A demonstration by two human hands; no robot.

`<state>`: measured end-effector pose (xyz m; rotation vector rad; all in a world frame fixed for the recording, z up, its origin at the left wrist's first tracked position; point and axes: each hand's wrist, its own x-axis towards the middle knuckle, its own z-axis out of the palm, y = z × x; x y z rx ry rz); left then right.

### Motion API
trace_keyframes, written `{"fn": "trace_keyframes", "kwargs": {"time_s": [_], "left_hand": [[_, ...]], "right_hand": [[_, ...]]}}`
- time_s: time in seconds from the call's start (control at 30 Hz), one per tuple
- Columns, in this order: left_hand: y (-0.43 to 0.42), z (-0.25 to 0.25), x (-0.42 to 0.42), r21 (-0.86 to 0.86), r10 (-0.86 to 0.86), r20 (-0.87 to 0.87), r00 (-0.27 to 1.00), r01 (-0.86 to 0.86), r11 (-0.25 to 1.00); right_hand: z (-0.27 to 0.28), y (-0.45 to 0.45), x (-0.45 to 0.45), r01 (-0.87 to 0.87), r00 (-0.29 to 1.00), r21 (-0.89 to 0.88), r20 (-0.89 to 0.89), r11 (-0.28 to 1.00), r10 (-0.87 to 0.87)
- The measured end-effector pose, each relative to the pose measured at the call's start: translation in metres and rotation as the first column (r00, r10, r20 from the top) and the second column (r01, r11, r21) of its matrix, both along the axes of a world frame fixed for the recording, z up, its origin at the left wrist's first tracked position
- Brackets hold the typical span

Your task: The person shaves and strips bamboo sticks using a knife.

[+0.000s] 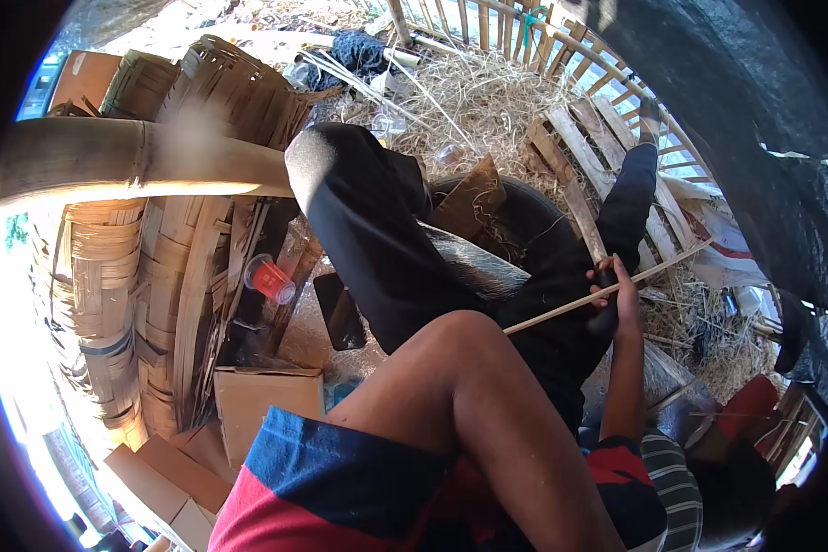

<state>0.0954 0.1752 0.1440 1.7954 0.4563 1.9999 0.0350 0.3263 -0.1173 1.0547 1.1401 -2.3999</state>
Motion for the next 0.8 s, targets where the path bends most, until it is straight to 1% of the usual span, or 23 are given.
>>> {"fn": "trace_keyframes", "kwargs": {"time_s": [0.17,0.3,0.4,0.5,0.53,0.57,0.6,0.63,0.67,0.7,0.73,0.77,0.8], "left_hand": [[0.001,0.003,0.002,0.017,-0.014,0.001,1.000,0.014,1.000],[0.002,0.004,0.002,0.020,-0.031,0.002,1.000,0.031,0.999],[0.002,0.008,0.001,0.027,-0.048,0.004,0.999,0.047,0.999],[-0.001,0.010,-0.008,0.036,-0.075,0.021,0.997,0.074,0.997],[-0.002,0.007,-0.012,0.025,-0.073,0.038,0.997,0.072,0.997],[-0.006,0.000,-0.031,-0.009,-0.053,0.053,0.997,0.054,0.999],[-0.012,-0.011,-0.053,-0.055,0.001,0.066,0.998,0.002,0.998],[-0.024,-0.027,-0.089,-0.250,0.184,-0.011,0.983,-0.181,0.951],[-0.036,-0.061,-0.112,-0.399,0.364,-0.114,0.924,-0.378,0.835],[-0.036,-0.091,-0.133,-0.375,0.467,0.014,0.884,-0.428,0.822],[-0.046,-0.118,-0.141,-0.619,0.548,-0.030,0.836,-0.446,0.646],[-0.060,-0.152,-0.144,-0.772,0.625,0.092,0.775,-0.341,0.537],[-0.068,-0.170,-0.157,-0.776,0.659,0.344,0.669,-0.192,0.601]], "right_hand": [[0.006,-0.003,-0.001,-0.001,1.000,0.029,-0.003,1.000,0.001],[0.005,-0.002,-0.001,0.001,1.000,0.006,-0.010,1.000,-0.001],[0.007,-0.004,-0.004,0.017,1.000,0.040,0.025,0.999,-0.018],[-0.001,-0.001,-0.001,0.019,0.999,0.013,0.026,1.000,-0.019],[-0.006,0.000,-0.002,-0.002,1.000,-0.006,-0.028,1.000,0.001],[-0.007,0.003,-0.001,-0.017,0.997,-0.017,-0.077,1.000,0.015],[-0.006,0.001,-0.001,0.007,0.999,0.013,-0.054,1.000,-0.006],[-0.001,0.000,-0.004,0.010,0.999,0.051,-0.046,0.999,-0.008],[0.002,-0.004,-0.002,0.017,0.999,0.081,-0.030,0.997,-0.014],[-0.002,-0.010,-0.001,0.088,0.996,0.109,0.000,0.990,-0.089],[-0.009,-0.011,-0.006,0.153,0.988,0.138,0.014,0.979,-0.157],[-0.012,-0.005,-0.006,0.107,0.994,0.136,-0.047,0.985,-0.101],[-0.016,0.001,-0.006,0.062,0.993,0.137,-0.110,0.989,-0.048]]}}
